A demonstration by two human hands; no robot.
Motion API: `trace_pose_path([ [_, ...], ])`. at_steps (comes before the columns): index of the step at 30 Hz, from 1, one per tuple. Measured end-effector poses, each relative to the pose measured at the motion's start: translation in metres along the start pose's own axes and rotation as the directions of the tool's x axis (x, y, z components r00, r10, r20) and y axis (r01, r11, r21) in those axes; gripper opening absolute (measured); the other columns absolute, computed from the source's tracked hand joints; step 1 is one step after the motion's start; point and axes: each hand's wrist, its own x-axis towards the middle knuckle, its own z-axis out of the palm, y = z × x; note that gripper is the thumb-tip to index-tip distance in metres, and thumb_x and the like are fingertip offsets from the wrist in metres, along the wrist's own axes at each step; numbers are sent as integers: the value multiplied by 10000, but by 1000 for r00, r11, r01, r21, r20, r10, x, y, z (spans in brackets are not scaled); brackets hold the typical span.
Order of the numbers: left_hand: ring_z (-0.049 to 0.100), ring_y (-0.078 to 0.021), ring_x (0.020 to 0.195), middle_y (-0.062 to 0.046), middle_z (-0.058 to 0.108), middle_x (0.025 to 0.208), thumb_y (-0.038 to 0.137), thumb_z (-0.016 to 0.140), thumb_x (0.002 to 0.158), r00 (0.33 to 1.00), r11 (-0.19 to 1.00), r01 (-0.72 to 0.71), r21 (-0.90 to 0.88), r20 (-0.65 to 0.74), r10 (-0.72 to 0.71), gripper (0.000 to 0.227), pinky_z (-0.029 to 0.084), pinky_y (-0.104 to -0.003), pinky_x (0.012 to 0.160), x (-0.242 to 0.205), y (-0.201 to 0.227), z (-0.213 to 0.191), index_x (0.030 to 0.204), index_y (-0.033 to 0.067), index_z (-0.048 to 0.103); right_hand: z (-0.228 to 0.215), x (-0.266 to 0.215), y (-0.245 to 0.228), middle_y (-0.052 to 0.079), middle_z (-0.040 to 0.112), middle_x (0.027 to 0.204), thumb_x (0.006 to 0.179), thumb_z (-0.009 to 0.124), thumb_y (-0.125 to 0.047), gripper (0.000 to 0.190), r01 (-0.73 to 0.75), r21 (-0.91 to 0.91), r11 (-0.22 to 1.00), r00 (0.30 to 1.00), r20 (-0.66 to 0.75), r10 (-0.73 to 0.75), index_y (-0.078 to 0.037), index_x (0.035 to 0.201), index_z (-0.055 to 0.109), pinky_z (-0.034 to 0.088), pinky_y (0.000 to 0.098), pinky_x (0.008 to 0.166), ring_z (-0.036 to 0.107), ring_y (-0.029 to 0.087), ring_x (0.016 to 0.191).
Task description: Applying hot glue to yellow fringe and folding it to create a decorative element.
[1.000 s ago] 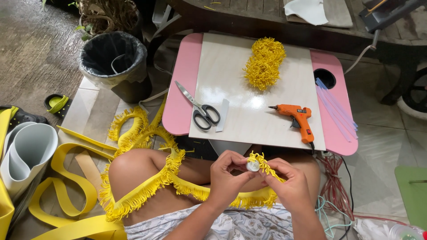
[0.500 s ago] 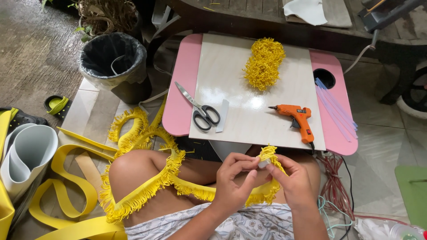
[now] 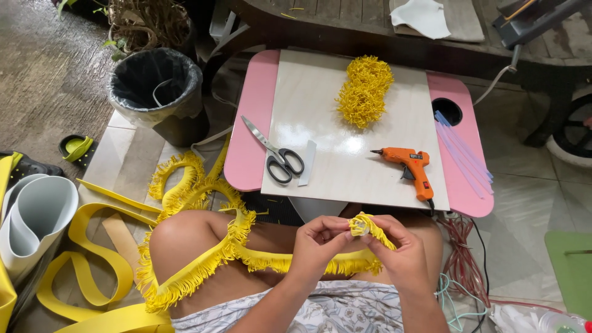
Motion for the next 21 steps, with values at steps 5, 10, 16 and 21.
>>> trace_pose_path([
  [5, 676, -201, 913, -152, 664, 1043, -75, 716, 691, 997, 998, -66, -3, 49, 66, 247, 564, -288, 856, -1, -1, 3, 892, -7, 589, 10, -1, -3, 130, 691, 959, 693, 710, 81, 343, 37, -52, 998, 997, -70, -41, 53, 1026, 636, 518, 239, 751, 638, 163, 840],
  [10, 589, -104, 718, -82, 619, 825, -56, 721, 725, 993, 995, -98, 4, -62, 98, 290, 501, -217, 689, 7, -23, -2, 827, 50, 471, 33, -6, -26, 79, 712, 1040, 659, 684, 113, 372, 132, -305, 943, 983, -80, -163, 8, 1015, 661, 510, 196, 737, 647, 115, 831],
  [16, 631, -134, 753, -113, 624, 818, -12, 675, 792, 992, 988, 1, -155, -128, -21, 214, 553, -252, 734, 6, -20, -2, 786, 35, 467, 36, -3, -30, 67, 709, 1007, 666, 700, 74, 356, 149, -380, 913, 983, -43, -179, 2, 1013, 679, 522, 195, 683, 643, 112, 791],
  [21, 643, -172, 803, -126, 629, 835, -10, 641, 814, 974, 955, 87, -284, -178, -142, 198, 544, -281, 774, 8, -18, 0, 755, 43, 459, 34, -1, -29, 54, 692, 1027, 642, 606, 98, 416, 110, -412, 905, 991, -29, -133, -27, 1026, 702, 488, 204, 662, 631, 126, 811],
])
